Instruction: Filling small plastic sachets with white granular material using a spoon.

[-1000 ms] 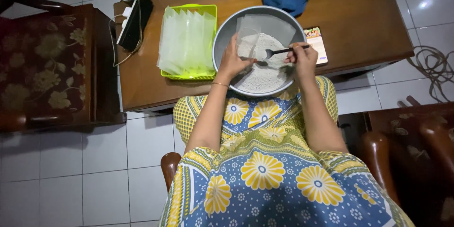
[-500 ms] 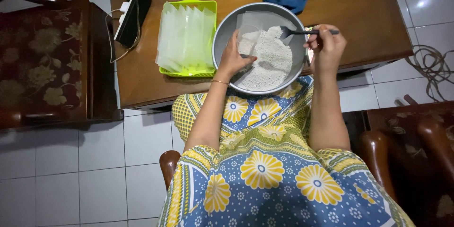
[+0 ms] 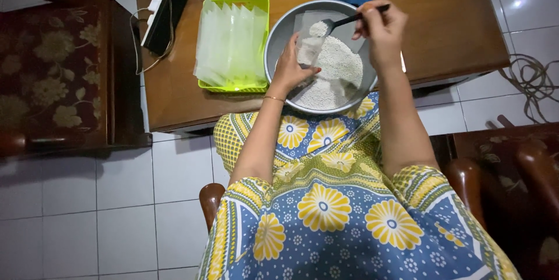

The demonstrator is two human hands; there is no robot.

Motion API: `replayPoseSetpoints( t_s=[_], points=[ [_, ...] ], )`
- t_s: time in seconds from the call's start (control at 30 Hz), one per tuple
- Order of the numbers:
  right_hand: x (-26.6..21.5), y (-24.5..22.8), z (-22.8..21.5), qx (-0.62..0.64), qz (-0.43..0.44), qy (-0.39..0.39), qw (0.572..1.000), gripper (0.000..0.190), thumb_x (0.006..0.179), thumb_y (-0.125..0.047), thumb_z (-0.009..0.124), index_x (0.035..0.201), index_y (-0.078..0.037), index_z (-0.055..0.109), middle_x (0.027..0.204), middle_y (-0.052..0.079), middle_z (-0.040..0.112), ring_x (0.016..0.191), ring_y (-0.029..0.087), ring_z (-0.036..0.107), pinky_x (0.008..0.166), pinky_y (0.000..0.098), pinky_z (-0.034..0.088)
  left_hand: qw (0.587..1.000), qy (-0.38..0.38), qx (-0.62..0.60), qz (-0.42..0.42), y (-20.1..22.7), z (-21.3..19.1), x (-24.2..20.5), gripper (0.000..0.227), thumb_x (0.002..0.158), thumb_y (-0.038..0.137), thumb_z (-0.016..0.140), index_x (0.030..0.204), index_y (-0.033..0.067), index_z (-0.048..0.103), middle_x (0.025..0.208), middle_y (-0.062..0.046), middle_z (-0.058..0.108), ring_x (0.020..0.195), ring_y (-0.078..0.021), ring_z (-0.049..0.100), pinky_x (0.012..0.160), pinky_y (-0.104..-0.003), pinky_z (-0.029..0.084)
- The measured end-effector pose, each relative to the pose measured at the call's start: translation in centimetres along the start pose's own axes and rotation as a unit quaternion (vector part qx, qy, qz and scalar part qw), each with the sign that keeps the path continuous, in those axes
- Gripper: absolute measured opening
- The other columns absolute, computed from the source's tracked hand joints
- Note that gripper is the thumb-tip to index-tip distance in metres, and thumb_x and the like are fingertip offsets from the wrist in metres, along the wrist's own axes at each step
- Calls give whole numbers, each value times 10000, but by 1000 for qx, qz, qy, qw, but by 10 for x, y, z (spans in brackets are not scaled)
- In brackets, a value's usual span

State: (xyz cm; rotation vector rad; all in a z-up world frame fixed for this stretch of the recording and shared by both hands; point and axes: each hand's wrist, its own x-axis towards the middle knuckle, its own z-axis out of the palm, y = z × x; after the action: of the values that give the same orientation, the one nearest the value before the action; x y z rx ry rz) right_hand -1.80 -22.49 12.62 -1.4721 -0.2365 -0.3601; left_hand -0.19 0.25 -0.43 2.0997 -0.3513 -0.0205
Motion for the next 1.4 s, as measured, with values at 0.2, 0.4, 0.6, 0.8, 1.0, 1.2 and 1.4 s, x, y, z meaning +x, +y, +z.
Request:
replayPoseSetpoints(
  t_s=[0.2, 0.4, 0.6, 0.8, 1.0, 1.2, 1.4],
  points=[
    [-8, -10, 33, -242, -65, -84, 965, 185, 1066, -126, 610, 1020, 4, 734, 843, 110, 716, 750, 206, 669, 649, 334, 494, 1000, 11, -26, 11, 17, -7, -4, 1071, 689, 439, 975, 1501, 153, 338, 1531, -191, 475, 1397, -398, 490, 1071, -472, 467],
    [-11, -19, 36, -311, -146, -211, 915, 122, 1059, -31, 675, 1124, 14, 768, 1025, 144, 755, 913, 281, 696, 767, 388, 516, 997, 41, -58, -2, 9, -4, -3, 1092, 694, 538, 924, 1500, 104, 328, 1516, -196, 513, 1393, -381, 507, 1066, -462, 476],
    [-17, -31, 30, -283, -134, -255, 915, 132, 1063, 16, 650, 1148, 28, 751, 1032, 174, 720, 914, 302, 689, 746, 388, 518, 997, 48, -59, 1, 3, -2, -1, 1102, 666, 588, 923, 1488, 139, 343, 1511, -179, 521, 1376, -374, 532, 1047, -438, 487],
    [-23, -13, 36, -247, -128, -281, 919, 153, 1069, 40, 606, 1155, 12, 729, 1033, 166, 670, 923, 302, 658, 775, 374, 475, 994, 58, -72, -59, 6, -4, -1, 1108, 624, 430, 1003, 1485, 168, 357, 1509, -152, 546, 1371, -348, 548, 1034, -419, 501],
    [-63, -18, 20, -185, -207, -56, 959, 168, 1068, 66, 593, 1174, 32, 718, 1004, 187, 713, 908, 296, 655, 786, 395, 534, 996, 68, -48, -8, -2, 0, -1, 1060, 652, 480, 999, 1454, 170, 379, 1426, -159, 613, 1301, -364, 604, 998, -437, 541],
    [-98, -2, -8, -183, -194, 94, 959, 174, 1087, -59, 589, 1079, 69, 707, 901, 189, 688, 802, 284, 655, 723, 382, 509, 995, 44, -87, -4, 4, -2, -4, 1080, 716, 413, 997, 1515, 140, 325, 1517, -172, 533, 1378, -366, 551, 1119, -466, 517],
    [-110, 70, -19, -330, -12, -39, 943, 61, 1012, -12, 663, 1035, 40, 684, 1063, 143, 563, 1001, 295, 551, 905, 392, 526, 995, 52, -85, 14, 5, -4, -5, 1077, 746, 355, 1017, 1514, 104, 305, 1467, -181, 568, 1356, -312, 571, 1135, -393, 509]
  ],
)
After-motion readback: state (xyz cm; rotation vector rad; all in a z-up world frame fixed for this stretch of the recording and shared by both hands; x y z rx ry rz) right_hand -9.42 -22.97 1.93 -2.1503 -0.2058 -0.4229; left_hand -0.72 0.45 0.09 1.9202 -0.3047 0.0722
